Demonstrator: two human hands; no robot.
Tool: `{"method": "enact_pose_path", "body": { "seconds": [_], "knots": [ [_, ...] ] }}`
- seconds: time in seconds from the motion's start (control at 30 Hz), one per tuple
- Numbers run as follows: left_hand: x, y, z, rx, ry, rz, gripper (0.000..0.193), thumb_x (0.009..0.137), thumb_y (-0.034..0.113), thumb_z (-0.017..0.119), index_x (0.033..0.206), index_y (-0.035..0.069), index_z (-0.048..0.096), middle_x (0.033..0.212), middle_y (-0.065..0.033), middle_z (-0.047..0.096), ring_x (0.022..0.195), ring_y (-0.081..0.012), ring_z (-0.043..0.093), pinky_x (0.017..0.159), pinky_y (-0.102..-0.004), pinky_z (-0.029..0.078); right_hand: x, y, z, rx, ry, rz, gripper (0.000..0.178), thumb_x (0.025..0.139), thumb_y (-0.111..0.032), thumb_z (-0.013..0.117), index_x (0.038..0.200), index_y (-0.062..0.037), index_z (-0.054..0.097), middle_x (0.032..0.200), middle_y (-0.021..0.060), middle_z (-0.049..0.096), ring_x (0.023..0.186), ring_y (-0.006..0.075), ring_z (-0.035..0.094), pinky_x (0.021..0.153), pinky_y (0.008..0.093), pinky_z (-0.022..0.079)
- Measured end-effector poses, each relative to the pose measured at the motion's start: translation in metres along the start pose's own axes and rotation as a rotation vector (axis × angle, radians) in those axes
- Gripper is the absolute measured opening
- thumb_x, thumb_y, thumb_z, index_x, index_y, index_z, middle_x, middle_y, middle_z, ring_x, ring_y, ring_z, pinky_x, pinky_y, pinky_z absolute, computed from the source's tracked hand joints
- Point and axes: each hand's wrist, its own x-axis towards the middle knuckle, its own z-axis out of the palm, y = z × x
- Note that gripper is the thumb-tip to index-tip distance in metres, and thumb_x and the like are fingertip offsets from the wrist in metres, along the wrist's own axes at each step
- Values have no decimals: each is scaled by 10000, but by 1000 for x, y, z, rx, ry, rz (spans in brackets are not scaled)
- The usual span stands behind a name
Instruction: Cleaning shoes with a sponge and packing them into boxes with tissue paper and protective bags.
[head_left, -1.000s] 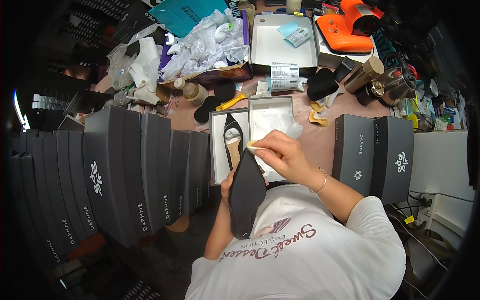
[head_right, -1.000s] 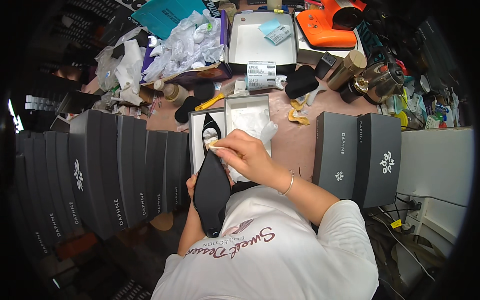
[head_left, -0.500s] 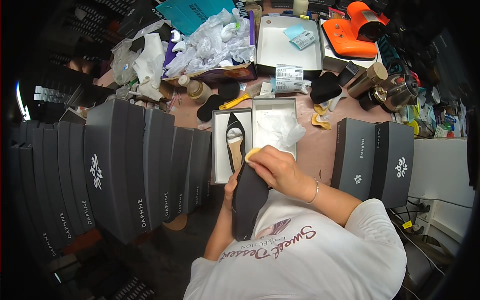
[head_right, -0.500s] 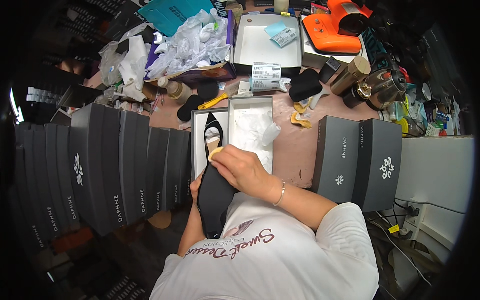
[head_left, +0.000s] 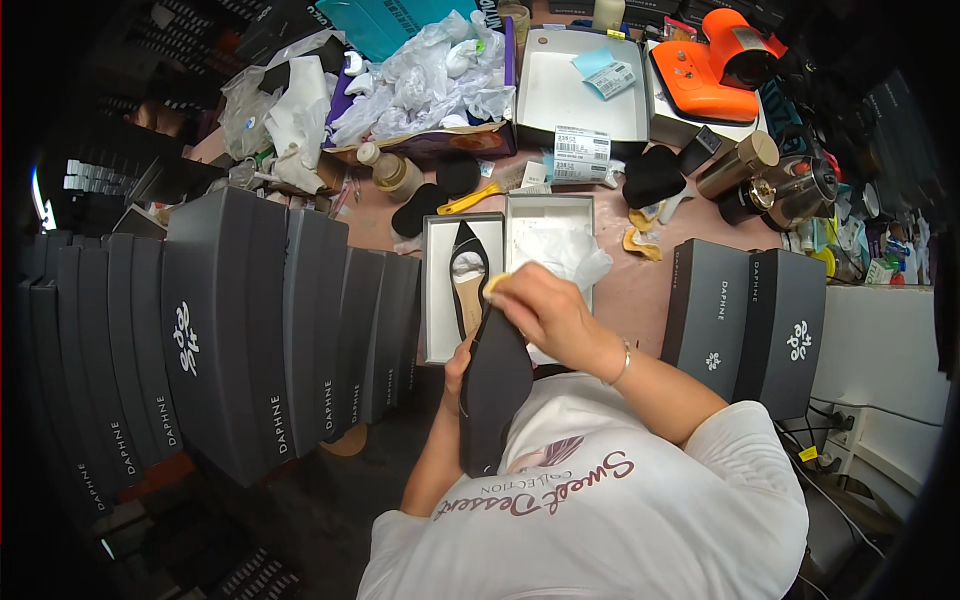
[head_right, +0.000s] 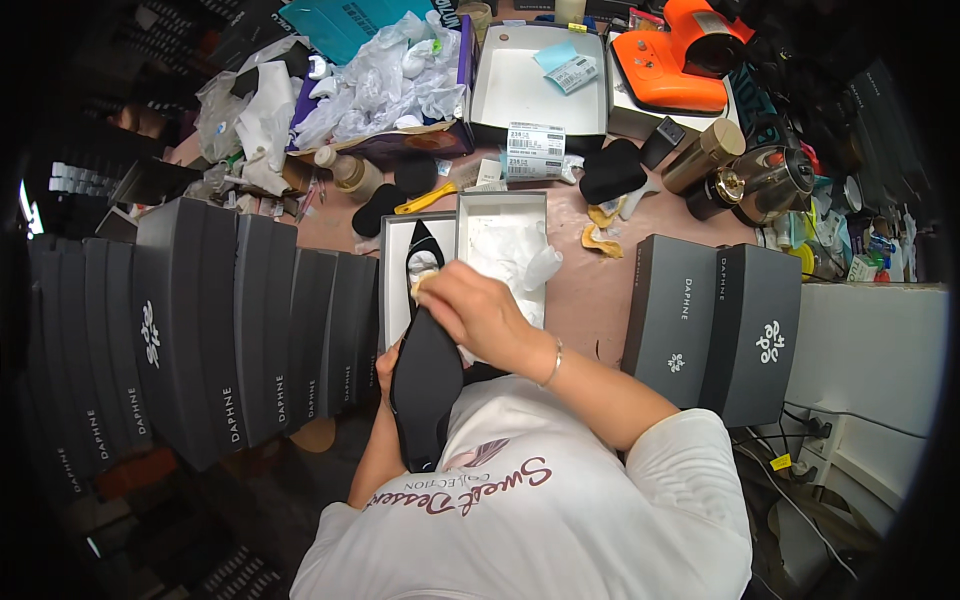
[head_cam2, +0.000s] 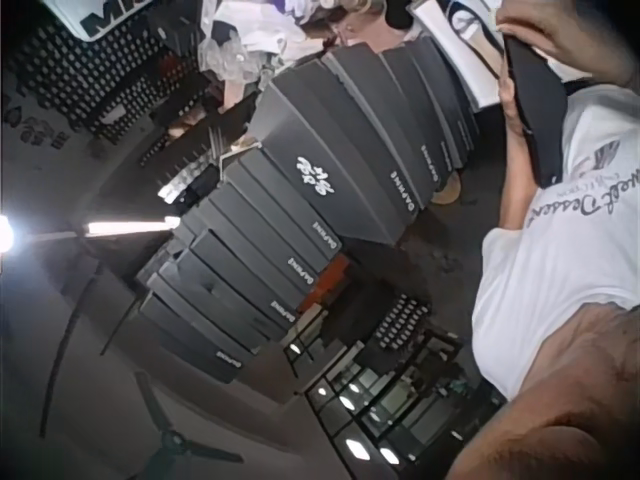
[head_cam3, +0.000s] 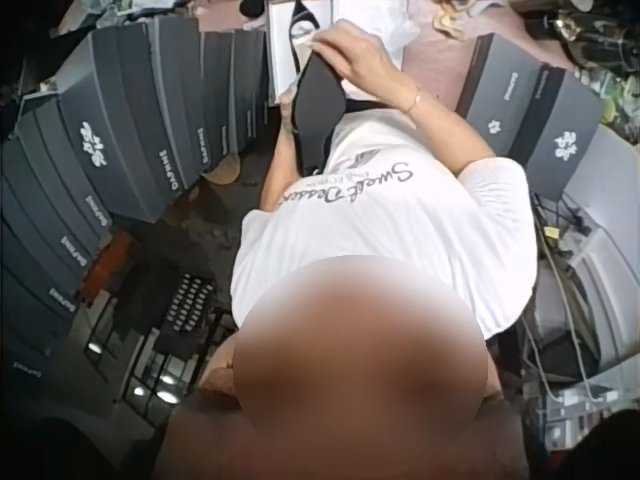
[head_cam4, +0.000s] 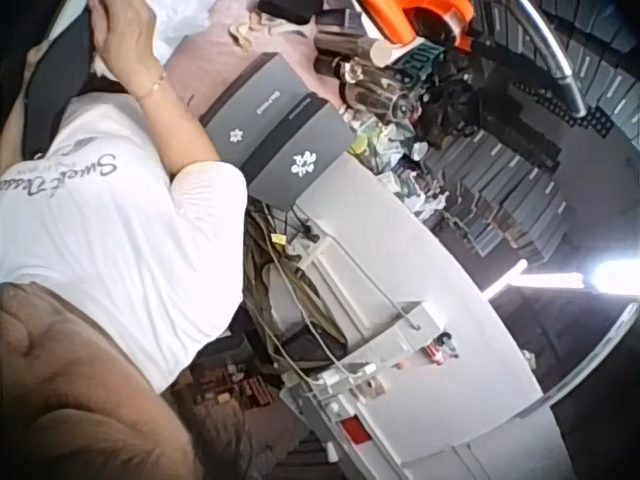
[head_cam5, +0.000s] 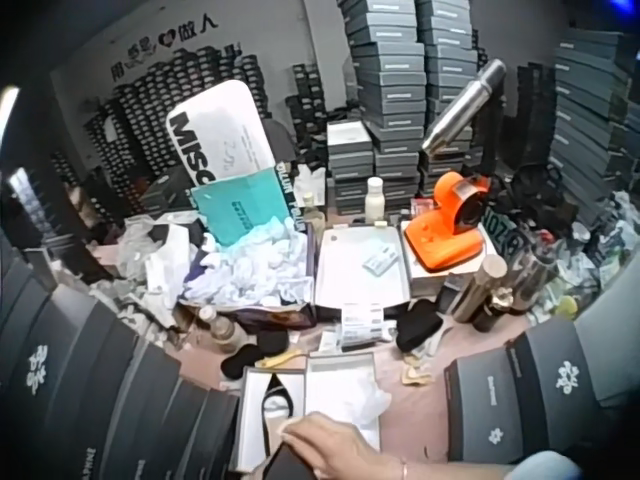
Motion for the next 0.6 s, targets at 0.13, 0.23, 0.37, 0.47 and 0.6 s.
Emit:
{"method": "enact_pose_path", "body": {
  "seconds": [0.13,0.23,0.37,0.47,0.6],
  "knots": [
    [9,18,8,-19,-68,-10,1018,715,657,607,1404,-27,304,1101,-161,577,921,-263,654,789,-338,540,13,54,4,656,-96,619,240,933,-225,583,1044,-12,586,833,52,597,758,155,595,569,274,480],
    [12,28,3,-90,-83,53,1014,711,621,636,1413,-27,296,1122,-157,568,934,-270,650,788,-326,537,17,68,4,1084,-80,934,339,974,-313,507,1171,-37,515,936,58,602,773,147,606,563,255,520],
    [16,44,-11,-179,-56,26,989,721,582,633,1420,-22,280,1162,-156,546,956,-273,627,803,-328,524,23,77,22,1280,-290,1066,379,990,-341,460,1209,-31,464,1036,101,600,751,154,638,636,292,584],
    [18,54,-20,-281,7,75,949,743,564,609,1417,-19,281,1178,-165,538,981,-281,618,825,-338,517,44,98,35,1267,-398,987,375,974,-309,507,1238,-47,455,1049,109,602,749,129,625,623,261,568],
    [28,63,-45,-168,126,152,765,818,421,562,1418,25,303,1202,-177,530,1030,-297,608,852,-350,517,123,99,54,808,-304,738,303,934,-219,596,1197,-76,553,968,53,596,789,112,585,684,253,494]
  ]
}}
